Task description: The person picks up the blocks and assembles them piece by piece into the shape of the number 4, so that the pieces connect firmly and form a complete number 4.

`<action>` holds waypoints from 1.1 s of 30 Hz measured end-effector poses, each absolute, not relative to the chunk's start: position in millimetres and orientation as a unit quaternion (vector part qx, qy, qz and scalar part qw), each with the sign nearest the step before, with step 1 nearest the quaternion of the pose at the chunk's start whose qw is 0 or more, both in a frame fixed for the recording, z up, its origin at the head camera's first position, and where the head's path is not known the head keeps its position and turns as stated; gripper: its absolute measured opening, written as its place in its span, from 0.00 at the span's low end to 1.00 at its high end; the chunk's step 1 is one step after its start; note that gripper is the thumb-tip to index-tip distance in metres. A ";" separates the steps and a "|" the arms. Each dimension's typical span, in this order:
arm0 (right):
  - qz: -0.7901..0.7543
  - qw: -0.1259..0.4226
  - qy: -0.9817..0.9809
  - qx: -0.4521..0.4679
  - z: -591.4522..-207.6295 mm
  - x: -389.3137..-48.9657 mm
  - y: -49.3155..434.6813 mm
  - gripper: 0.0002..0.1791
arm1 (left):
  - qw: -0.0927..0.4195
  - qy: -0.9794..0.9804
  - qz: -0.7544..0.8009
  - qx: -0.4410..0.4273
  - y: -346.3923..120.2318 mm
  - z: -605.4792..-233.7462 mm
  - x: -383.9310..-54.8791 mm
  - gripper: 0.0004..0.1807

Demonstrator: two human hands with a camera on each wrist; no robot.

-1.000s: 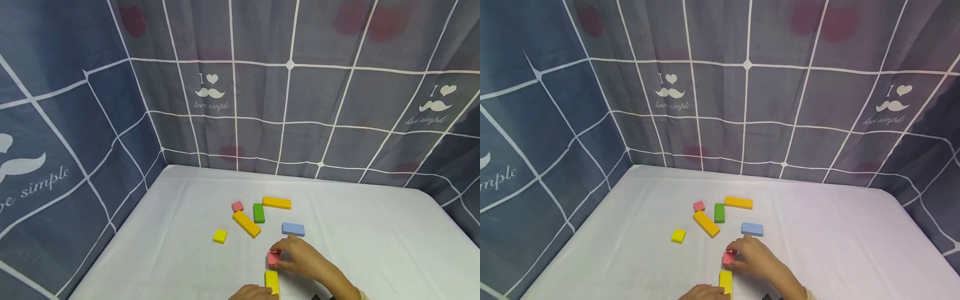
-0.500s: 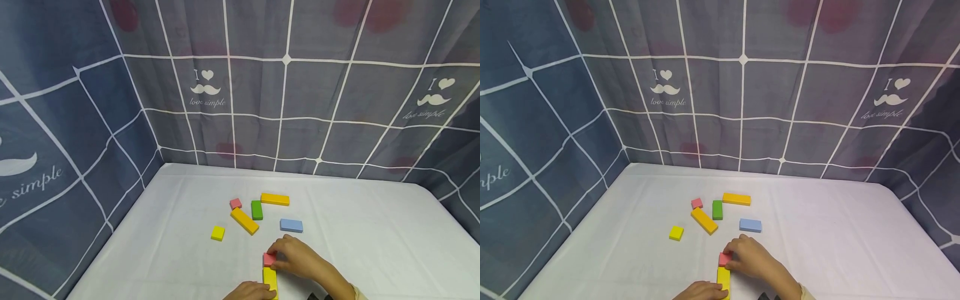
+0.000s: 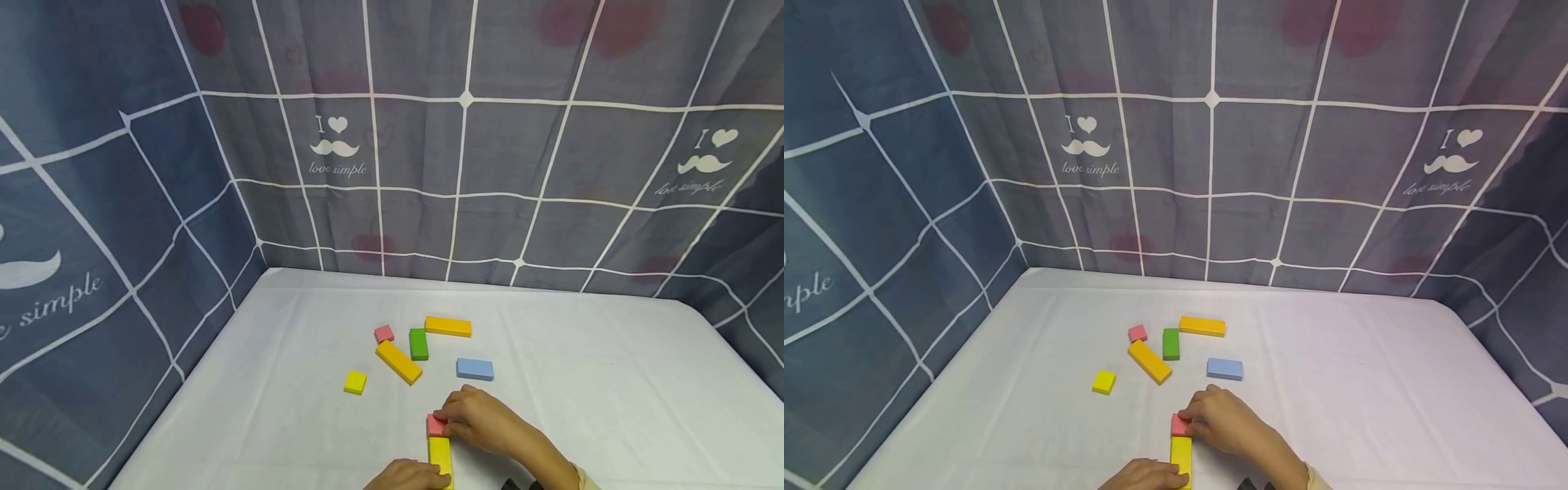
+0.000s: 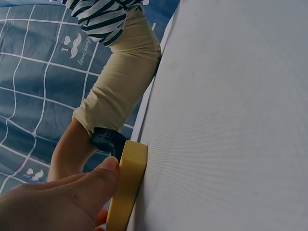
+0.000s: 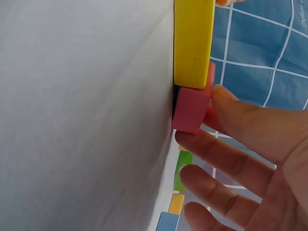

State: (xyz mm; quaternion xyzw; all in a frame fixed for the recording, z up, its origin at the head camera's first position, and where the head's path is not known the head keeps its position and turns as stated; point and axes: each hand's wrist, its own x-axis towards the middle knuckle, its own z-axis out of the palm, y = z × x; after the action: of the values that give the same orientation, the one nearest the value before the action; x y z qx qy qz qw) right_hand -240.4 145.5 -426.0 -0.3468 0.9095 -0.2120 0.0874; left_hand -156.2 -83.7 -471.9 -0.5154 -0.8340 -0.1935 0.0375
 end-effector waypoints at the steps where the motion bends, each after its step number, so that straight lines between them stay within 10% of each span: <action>1: -0.213 0.086 0.909 -0.348 -426.0 -240.3 145.4 0.11 | 0.042 -0.832 -0.186 -0.522 -83.9 -471.9 -156.7 0.30; 21: -0.208 0.062 0.907 -0.360 -426.0 -239.2 142.8 0.11 | -0.073 -0.875 -0.255 -0.405 -81.0 -468.4 -154.8 0.32; 33: -0.178 0.053 0.916 -0.355 -423.8 -235.2 141.5 0.12 | -0.002 -0.885 -0.154 -0.439 -79.9 -466.6 -152.7 0.37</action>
State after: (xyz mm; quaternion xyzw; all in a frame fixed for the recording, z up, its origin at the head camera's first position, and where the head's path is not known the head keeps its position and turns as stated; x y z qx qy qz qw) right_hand -235.2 141.5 -423.8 -0.3554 0.9161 -0.1777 0.0530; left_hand -152.7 -79.9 -466.6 -0.4388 -0.8853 -0.1543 -0.0019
